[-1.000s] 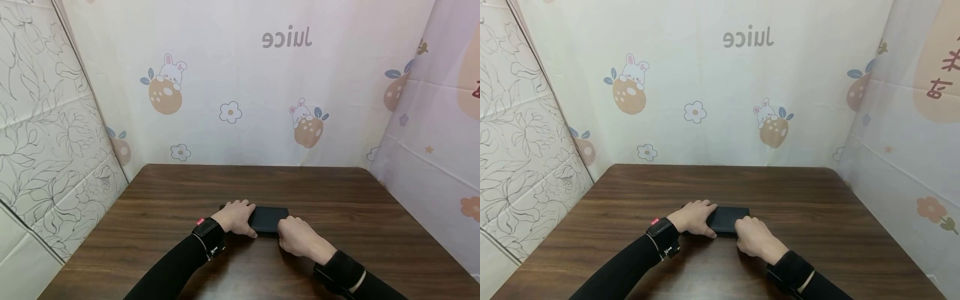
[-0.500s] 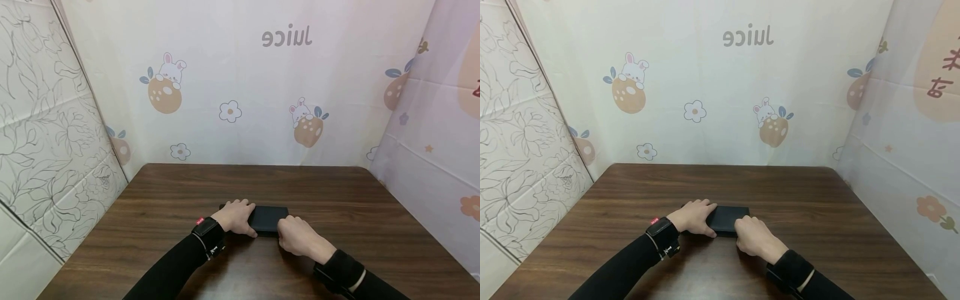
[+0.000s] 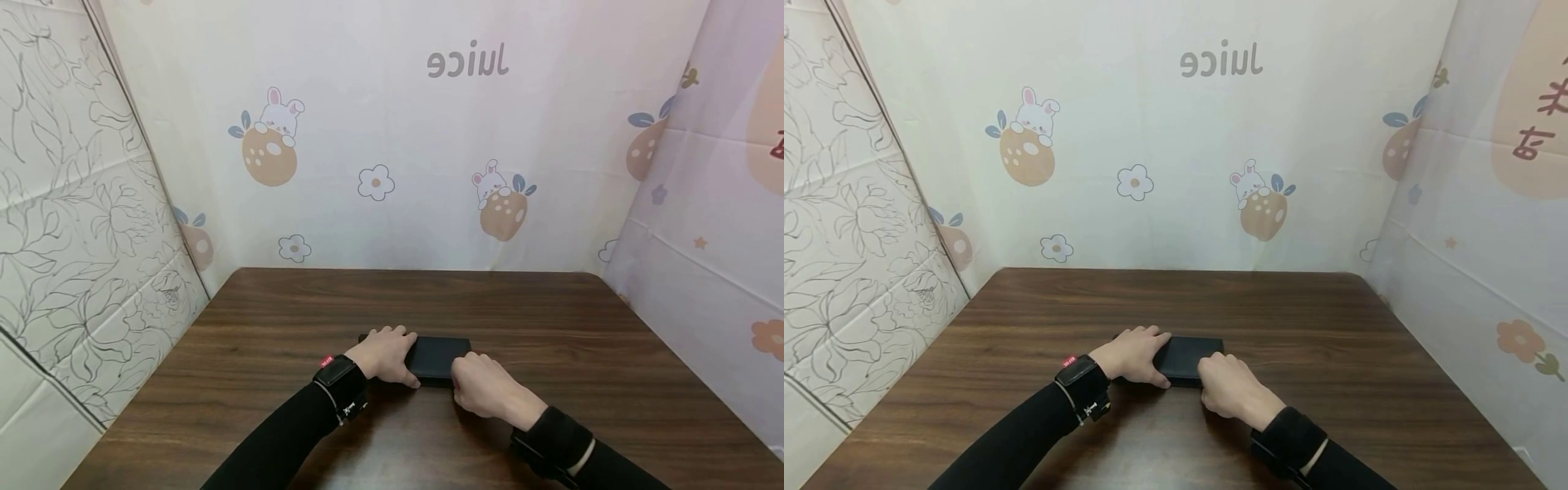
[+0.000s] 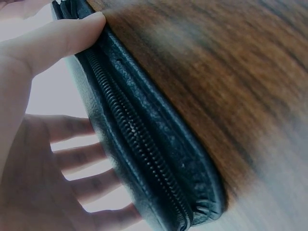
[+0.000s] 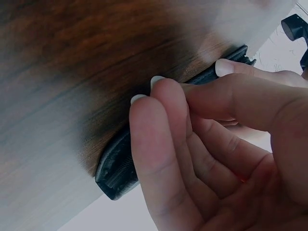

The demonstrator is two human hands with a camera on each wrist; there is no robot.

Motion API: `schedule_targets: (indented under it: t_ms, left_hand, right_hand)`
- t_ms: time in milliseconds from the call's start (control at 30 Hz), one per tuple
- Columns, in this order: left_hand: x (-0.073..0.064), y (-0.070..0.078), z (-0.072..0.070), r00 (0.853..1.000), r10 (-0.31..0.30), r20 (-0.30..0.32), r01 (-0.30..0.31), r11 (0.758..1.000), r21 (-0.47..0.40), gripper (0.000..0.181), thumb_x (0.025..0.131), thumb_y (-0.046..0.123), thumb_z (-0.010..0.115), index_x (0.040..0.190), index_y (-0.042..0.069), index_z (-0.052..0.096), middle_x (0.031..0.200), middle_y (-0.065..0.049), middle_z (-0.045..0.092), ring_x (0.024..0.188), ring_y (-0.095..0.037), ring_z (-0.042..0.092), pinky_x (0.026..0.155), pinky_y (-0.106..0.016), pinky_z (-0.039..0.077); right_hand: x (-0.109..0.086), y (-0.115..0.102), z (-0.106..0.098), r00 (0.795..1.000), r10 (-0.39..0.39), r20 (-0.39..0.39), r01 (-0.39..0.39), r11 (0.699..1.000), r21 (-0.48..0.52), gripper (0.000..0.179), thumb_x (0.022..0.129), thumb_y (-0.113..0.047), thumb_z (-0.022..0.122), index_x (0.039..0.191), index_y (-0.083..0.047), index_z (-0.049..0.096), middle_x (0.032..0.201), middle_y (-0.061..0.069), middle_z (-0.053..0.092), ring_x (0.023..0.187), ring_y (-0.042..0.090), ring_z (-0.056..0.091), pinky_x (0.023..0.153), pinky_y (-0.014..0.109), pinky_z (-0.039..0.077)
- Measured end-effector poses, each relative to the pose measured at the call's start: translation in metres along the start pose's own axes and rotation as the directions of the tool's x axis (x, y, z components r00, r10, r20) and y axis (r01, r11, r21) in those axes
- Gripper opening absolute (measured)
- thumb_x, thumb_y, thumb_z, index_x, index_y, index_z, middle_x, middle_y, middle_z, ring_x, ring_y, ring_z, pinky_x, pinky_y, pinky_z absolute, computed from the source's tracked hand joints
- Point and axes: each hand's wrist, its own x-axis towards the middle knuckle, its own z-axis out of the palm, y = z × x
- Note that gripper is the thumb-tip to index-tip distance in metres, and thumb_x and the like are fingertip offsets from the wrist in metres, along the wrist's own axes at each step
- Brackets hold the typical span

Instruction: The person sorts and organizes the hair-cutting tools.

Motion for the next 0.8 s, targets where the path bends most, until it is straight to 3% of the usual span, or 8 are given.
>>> schedule_targets:
  t_ms: [367, 800]
  left_hand:
    - [0.0006, 0.0002, 0.0009, 1.000, -0.003, 0.004, 0.003, 1.000, -0.010, 0.092, 0.082, 0.061, 0.077, 0.156, 0.017, 0.043, 0.151, -0.006, 0.048, 0.133, -0.027, 0.049, 0.105, -0.050, 0.042]
    - [0.0015, -0.0010, 0.0011, 1.000, -0.004, 0.001, 0.004, 1.000, -0.024, 0.092, 0.081, 0.061, 0.077, 0.155, 0.018, 0.043, 0.151, -0.006, 0.047, 0.135, -0.028, 0.048, 0.106, -0.051, 0.041]
  right_hand:
    - [0.0026, -0.0034, 0.0020, 0.999, -0.032, -0.012, 0.032, 0.999, -0.013, 0.036, 0.082, 0.005, 0.066, 0.057, -0.018, 0.054, 0.053, -0.009, 0.038, 0.044, 0.005, 0.033, 0.044, 0.022, 0.028]
    - [0.0052, -0.0060, 0.0015, 1.000, -0.019, 0.003, 0.019, 1.000, -0.008, 0.034, 0.084, 0.003, 0.067, 0.058, -0.018, 0.057, 0.051, -0.009, 0.042, 0.042, 0.005, 0.037, 0.042, 0.022, 0.032]
